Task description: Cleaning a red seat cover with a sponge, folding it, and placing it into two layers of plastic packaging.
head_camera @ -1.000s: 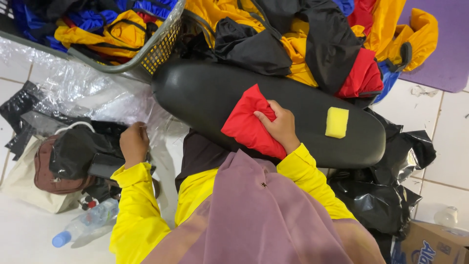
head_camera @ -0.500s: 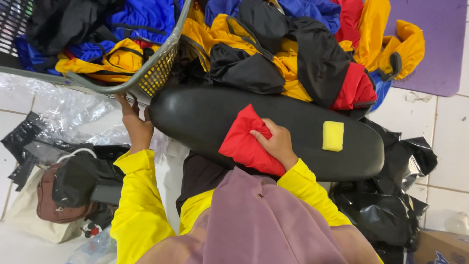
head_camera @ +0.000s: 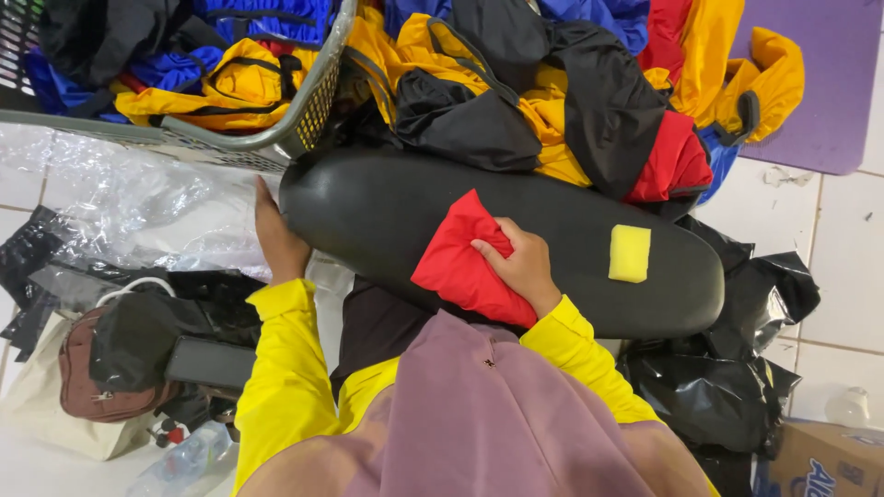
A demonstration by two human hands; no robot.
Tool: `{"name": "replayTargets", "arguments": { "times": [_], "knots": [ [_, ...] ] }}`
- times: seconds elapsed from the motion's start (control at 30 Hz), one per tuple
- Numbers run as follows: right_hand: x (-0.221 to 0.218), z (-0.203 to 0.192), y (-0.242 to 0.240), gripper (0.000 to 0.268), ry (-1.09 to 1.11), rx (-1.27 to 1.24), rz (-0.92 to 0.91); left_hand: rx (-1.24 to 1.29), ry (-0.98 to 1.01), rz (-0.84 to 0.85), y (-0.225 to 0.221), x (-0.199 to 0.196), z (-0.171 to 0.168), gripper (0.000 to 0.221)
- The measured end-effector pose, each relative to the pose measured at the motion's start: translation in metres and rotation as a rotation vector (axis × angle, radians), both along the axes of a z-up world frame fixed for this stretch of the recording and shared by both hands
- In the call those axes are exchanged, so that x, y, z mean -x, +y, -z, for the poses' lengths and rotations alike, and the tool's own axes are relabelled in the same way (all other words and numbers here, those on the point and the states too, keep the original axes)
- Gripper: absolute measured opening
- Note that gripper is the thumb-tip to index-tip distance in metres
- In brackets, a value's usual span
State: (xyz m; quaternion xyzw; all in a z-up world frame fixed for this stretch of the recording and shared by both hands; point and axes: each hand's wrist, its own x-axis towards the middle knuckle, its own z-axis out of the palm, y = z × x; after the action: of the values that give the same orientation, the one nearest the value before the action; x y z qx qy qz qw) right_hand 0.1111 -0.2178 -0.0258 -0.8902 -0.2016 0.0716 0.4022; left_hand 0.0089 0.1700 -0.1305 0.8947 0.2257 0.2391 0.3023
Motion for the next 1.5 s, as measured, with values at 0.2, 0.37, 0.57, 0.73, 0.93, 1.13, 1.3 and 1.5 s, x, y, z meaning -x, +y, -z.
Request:
{"name": "replayTargets", "arguments": {
  "times": [0.2, 0.37, 0.57, 0.73, 0.93, 1.13, 1.3, 1.5],
  "knots": [
    [0.001, -0.001, -0.001, 0.032, -0.008, -0.009, -0.001, -0.232, 0.706, 0.035, 0.006, 0.075, 0.085, 0.082],
    [0.001, -0.001, 0.000, 0.032, -0.018, -0.023, -0.008, -0.068, 0.735, 0.009, 0.052, 0.113, 0.131, 0.044],
    [0.001, -0.002, 0.000, 0.032, -0.017, -0.027, -0.011, -0.043, 0.695, 0.104, 0.075, 0.121, 0.052, 0.025],
    [0.001, 0.002, -0.001, 0.034, -0.044, -0.031, -0.017, 0.104, 0.522, 0.080, 0.008, 0.096, -0.193, 0.024],
    [0.001, 0.005, -0.003, 0.036, -0.106, -0.005, -0.075, -0.261, 0.129, 0.168, -0.025, 0.081, -0.241, 0.012],
    [0.001, 0.004, -0.004, 0.032, -0.062, -0.051, -0.007, -0.540, 0.214, 0.096, -0.079, 0.013, -0.186, 0.010],
    [0.001, -0.001, -0.004, 0.033, -0.033, -0.058, 0.001, -0.337, 0.482, 0.003, -0.061, 0.022, -0.160, 0.022],
    [0.001, 0.002, -0.002, 0.034, -0.050, -0.050, -0.023, -0.572, 0.690, -0.153, -0.009, 0.064, -0.134, 0.029]
  ]
}}
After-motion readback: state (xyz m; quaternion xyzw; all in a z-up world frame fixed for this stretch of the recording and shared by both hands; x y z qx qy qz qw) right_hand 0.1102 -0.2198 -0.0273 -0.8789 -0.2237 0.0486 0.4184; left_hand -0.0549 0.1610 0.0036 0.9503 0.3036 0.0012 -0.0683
